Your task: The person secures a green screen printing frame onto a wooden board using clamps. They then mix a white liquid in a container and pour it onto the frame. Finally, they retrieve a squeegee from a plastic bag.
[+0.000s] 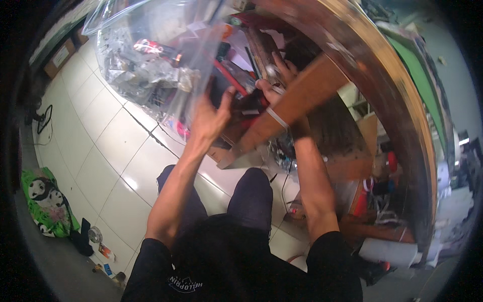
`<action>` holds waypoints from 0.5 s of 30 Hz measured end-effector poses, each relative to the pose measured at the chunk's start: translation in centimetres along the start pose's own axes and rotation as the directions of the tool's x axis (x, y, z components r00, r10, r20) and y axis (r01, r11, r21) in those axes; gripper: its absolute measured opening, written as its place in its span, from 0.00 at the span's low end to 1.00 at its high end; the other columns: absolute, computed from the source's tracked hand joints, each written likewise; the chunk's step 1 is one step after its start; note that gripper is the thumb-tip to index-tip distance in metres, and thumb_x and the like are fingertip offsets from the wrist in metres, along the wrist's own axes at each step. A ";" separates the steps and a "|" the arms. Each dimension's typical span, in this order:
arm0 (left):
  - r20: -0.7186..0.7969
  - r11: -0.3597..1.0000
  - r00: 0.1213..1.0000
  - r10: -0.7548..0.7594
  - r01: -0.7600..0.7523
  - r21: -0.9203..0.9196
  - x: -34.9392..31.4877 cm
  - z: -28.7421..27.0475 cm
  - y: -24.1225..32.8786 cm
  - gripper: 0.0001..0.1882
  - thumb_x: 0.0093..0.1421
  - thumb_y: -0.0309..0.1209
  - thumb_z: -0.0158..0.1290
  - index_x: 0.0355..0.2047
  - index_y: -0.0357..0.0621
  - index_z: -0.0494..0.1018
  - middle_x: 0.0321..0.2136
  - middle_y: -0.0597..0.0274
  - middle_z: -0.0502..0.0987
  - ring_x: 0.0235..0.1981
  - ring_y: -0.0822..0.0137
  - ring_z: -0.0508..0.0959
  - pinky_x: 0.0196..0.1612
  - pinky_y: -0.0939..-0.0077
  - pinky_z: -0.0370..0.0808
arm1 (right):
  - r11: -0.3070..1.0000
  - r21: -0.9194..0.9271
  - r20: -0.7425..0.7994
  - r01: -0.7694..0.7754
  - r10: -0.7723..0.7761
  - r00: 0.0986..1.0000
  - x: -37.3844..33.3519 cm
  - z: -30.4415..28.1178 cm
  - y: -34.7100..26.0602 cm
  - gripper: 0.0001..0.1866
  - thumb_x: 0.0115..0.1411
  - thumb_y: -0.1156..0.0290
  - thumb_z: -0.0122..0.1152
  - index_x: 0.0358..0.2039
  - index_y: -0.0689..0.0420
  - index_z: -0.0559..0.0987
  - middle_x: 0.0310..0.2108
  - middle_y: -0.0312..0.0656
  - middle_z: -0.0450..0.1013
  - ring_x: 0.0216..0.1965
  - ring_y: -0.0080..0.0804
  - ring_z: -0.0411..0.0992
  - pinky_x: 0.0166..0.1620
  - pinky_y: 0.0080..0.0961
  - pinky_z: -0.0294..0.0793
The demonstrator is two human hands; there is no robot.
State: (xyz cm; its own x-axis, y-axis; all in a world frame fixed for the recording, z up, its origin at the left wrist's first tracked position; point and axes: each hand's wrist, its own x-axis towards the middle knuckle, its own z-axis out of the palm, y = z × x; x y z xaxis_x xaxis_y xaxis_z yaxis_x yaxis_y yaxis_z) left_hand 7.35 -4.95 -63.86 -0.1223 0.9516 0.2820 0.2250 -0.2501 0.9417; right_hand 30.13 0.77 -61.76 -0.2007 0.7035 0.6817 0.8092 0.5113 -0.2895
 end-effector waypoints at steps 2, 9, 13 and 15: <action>0.039 0.999 0.999 0.036 -0.036 -0.014 0.7 0.0 -0.7 0.34 0.68 0.49 0.58 0.65 0.34 0.70 0.59 0.32 0.76 0.62 0.40 0.76 0.66 0.53 0.70 | 0.999 0.026 0.116 -0.017 0.014 0.993 2.7 1.7 -0.9 0.40 0.54 0.60 0.75 0.67 0.56 0.73 0.57 0.56 0.74 0.58 0.52 0.72 0.61 0.44 0.72; 0.114 0.953 0.958 0.263 -0.277 0.126 0.2 -0.2 -3.1 0.17 0.71 0.38 0.53 0.53 0.42 0.79 0.46 0.44 0.83 0.48 0.45 0.83 0.48 0.55 0.79 | 0.990 -0.032 0.592 -0.137 0.129 0.796 6.1 0.3 -0.3 0.34 0.61 0.56 0.71 0.66 0.54 0.74 0.62 0.56 0.71 0.65 0.52 0.70 0.68 0.46 0.68; 0.221 0.873 0.916 0.336 -0.391 0.291 0.0 -0.7 -3.9 0.14 0.70 0.34 0.51 0.48 0.39 0.79 0.38 0.47 0.83 0.40 0.49 0.84 0.41 0.55 0.79 | 0.924 0.065 0.687 -0.376 0.232 0.689 7.3 -3.1 1.6 0.32 0.63 0.58 0.69 0.65 0.55 0.74 0.62 0.54 0.72 0.64 0.50 0.70 0.66 0.45 0.69; 0.298 0.858 0.917 0.265 -0.366 0.362 -0.3 -1.6 -3.5 0.14 0.70 0.34 0.50 0.46 0.40 0.79 0.38 0.49 0.84 0.38 0.50 0.85 0.40 0.55 0.79 | 0.921 0.076 0.651 -0.381 0.244 0.719 6.9 -3.3 1.9 0.31 0.64 0.59 0.68 0.65 0.55 0.74 0.61 0.53 0.72 0.63 0.49 0.71 0.65 0.45 0.70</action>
State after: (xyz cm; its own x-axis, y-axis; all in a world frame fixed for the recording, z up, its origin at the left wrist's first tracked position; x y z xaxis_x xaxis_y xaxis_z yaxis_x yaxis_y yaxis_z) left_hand 5.01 -4.67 -66.95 0.2355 0.8595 0.4537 0.5874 -0.4978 0.6381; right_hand 32.13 4.99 -55.38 -0.3063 0.9518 -0.0176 0.7803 0.2404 -0.5773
